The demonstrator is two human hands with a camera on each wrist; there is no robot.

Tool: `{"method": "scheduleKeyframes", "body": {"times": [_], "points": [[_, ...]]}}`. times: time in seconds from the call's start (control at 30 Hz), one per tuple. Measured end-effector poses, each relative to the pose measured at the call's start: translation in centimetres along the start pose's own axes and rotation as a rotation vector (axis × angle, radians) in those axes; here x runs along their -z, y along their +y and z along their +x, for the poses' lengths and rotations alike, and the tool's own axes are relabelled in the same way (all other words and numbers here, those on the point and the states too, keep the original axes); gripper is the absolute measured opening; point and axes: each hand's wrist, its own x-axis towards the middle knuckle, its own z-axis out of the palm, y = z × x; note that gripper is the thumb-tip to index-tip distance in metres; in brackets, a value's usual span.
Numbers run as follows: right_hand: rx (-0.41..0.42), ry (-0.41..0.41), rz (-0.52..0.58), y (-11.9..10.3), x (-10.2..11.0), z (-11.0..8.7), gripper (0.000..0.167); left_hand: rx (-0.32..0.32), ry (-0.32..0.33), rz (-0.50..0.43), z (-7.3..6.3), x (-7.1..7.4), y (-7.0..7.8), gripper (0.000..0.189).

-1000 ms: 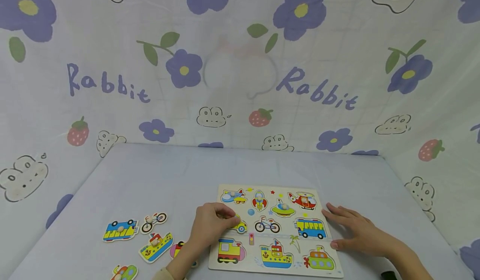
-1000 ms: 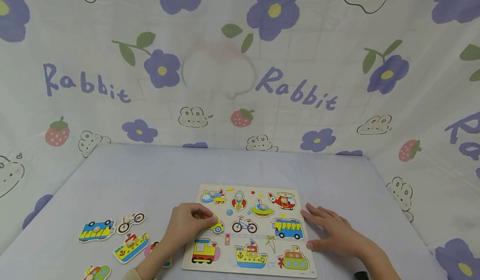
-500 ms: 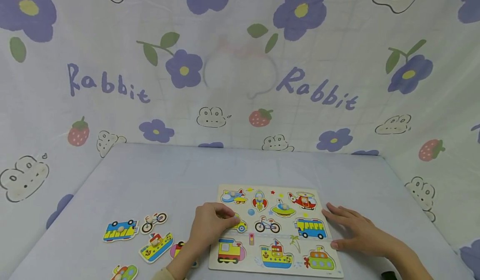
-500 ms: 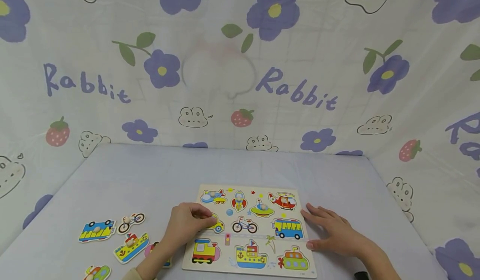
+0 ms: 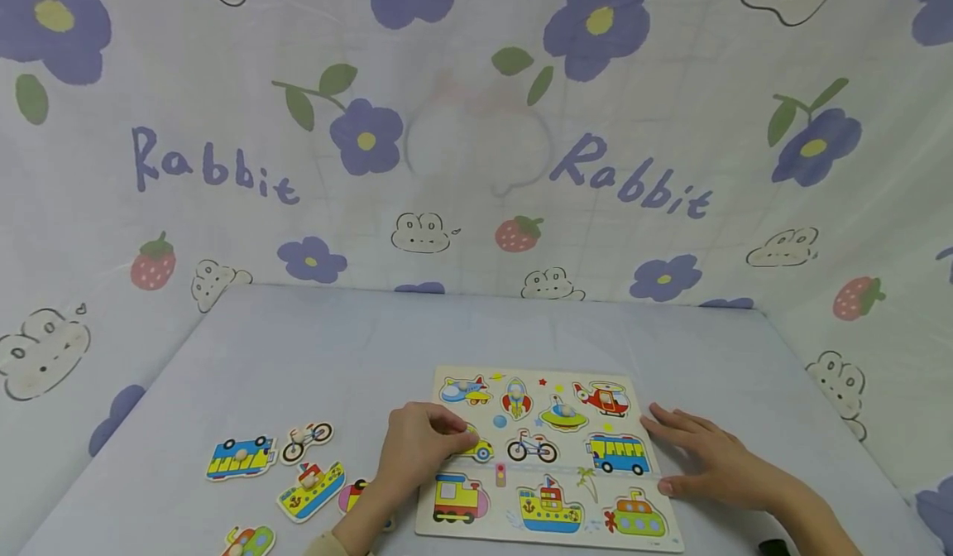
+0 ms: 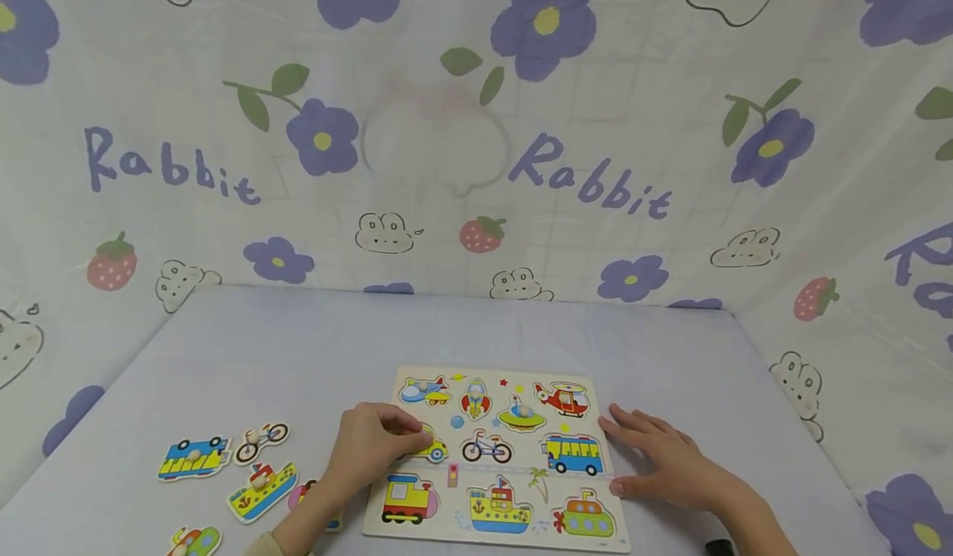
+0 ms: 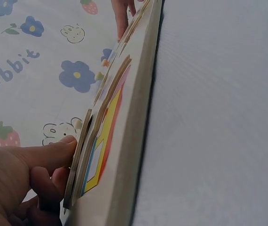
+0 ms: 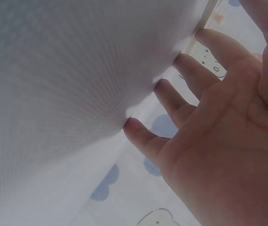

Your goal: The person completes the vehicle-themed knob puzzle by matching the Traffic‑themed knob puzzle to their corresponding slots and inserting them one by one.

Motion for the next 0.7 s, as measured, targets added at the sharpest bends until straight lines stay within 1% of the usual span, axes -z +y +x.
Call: {"method": "scheduleKeyframes", "body": {"times": [0.3,0.57,0.7], "points": [[-0.009,-0.003,0.002,-0.07,-0.06,-0.03,0.094,-0.008,-0.01,0.004,0.0,0.09,0.09,0.013],[-0.008,0.002,-0.015,0.06,-0.17,0.07,0.095,-0.004,0.012,0.017,0.08,-0.07,-0.02,0.014],[-0.001,0.002,-0.007,0.07,-0.1,0.06,0.094,-0.023,0.024,0.039,0.15,-0.24,-0.07,0.015]]}}
